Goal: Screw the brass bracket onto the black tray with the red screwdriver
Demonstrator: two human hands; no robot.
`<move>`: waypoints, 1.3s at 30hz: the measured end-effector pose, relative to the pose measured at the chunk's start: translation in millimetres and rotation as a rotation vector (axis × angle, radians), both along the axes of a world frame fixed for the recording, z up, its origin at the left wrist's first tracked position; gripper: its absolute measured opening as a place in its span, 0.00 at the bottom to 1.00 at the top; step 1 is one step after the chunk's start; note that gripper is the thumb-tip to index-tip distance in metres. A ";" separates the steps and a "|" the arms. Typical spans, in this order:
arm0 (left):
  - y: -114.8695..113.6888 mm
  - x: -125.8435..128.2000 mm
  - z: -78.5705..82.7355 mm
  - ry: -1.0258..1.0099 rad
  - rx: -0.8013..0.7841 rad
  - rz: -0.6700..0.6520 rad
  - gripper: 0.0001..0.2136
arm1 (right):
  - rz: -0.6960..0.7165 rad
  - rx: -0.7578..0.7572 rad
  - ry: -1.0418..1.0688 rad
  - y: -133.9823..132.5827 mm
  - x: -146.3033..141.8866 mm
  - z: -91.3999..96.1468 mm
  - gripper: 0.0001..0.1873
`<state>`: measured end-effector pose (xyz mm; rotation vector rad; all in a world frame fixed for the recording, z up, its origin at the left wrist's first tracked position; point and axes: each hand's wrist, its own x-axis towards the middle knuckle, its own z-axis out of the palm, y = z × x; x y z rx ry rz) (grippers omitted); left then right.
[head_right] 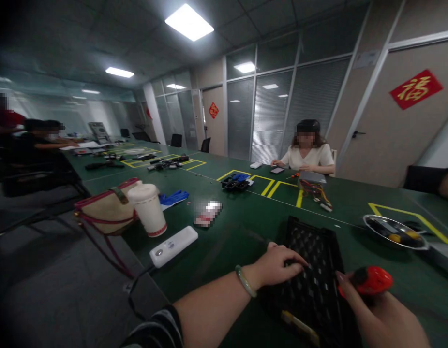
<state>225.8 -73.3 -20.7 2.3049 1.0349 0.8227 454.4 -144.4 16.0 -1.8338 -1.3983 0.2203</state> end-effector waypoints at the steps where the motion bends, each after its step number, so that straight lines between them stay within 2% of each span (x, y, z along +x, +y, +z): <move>1: -2.2 -0.2 3.2 0.012 -0.002 -0.002 0.12 | 0.010 -0.042 0.067 -3.0 2.7 1.5 0.21; 5: -5.2 1.6 7.0 -0.049 -0.033 -0.045 0.12 | 0.021 0.105 0.262 -9.8 0.1 4.1 0.25; 8: -5.6 3.4 5.0 -0.068 -0.056 -0.097 0.11 | 0.038 0.224 0.461 -9.0 -3.0 -8.0 0.24; 12: -8.0 1.1 6.5 -0.004 -0.021 -0.235 0.11 | 0.085 0.318 0.789 -8.2 -3.5 -26.1 0.21; 16: -8.1 -2.8 8.9 0.029 -0.001 -0.300 0.11 | 0.130 0.374 0.970 -7.2 -3.3 -28.6 0.18; 25: -2.9 0.0 6.1 0.026 -0.086 -0.227 0.10 | 0.127 0.436 1.098 -2.6 0.7 -32.7 0.16; 29: -2.1 0.9 3.4 0.006 -0.050 -0.235 0.06 | 0.132 0.439 1.111 -3.0 -0.9 -32.7 0.16; 39: -8.8 -0.2 4.4 -0.064 -0.053 -0.166 0.09 | 0.186 0.502 1.102 -8.2 -6.0 -30.3 0.13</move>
